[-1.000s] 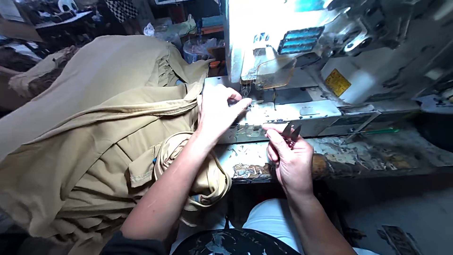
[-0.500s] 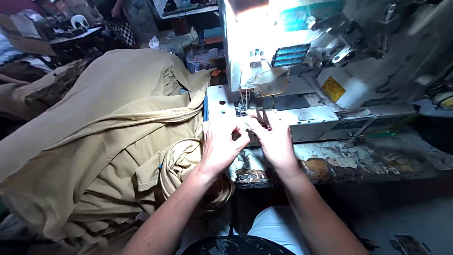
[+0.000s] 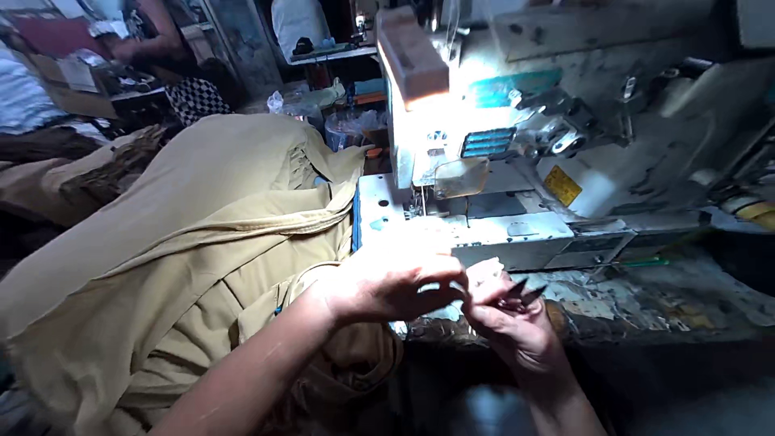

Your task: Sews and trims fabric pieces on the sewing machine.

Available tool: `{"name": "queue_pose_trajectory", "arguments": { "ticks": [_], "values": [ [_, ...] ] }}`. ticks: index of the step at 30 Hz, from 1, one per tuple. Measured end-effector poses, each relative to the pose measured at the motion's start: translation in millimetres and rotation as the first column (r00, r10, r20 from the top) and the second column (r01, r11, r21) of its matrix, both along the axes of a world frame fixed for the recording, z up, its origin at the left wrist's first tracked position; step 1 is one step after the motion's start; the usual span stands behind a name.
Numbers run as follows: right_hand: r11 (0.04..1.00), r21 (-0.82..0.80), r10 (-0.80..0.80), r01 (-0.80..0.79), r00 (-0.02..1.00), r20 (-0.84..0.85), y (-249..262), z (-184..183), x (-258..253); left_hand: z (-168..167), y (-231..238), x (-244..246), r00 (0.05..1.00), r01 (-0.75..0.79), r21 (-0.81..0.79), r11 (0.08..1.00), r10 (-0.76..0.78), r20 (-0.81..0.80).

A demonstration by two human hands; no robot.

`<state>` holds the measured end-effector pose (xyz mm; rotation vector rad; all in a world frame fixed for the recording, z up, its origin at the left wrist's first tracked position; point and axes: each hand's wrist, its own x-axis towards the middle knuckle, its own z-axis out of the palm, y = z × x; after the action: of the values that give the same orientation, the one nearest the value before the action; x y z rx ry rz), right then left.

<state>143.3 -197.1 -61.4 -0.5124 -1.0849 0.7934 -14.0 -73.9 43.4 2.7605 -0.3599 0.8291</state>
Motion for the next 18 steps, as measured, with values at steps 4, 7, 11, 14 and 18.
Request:
{"name": "queue_pose_trajectory", "arguments": {
  "ticks": [4,7,11,14,18],
  "values": [
    [0.999,-0.020,-0.030,0.032,0.998,0.053,-6.9,-6.9,9.6,-21.5,-9.2,-10.0,0.999,-0.052,-0.126,0.991,0.052,-0.002],
    [0.983,-0.089,-0.146,0.162,0.977,0.157,-6.5,-8.5,12.0,-37.9,-13.6,-9.1,0.982,-0.179,-0.142,0.974,0.185,0.036],
    [0.878,-0.155,-0.371,0.453,0.848,0.378,-8.6,-11.0,17.0,-72.9,-23.7,-11.2,0.916,-0.345,-0.315,0.884,0.390,0.090],
    [0.879,-0.242,-0.356,0.411,0.903,0.240,-30.5,-5.0,9.2,-89.2,-26.4,-10.0,0.848,-0.438,-0.415,0.797,0.520,0.103],
    [0.912,-0.366,0.104,-0.184,0.968,-0.228,-42.6,-9.3,-16.7,-83.1,-27.6,-7.8,0.809,-0.458,-0.476,0.751,0.574,0.127]
  ]
}}
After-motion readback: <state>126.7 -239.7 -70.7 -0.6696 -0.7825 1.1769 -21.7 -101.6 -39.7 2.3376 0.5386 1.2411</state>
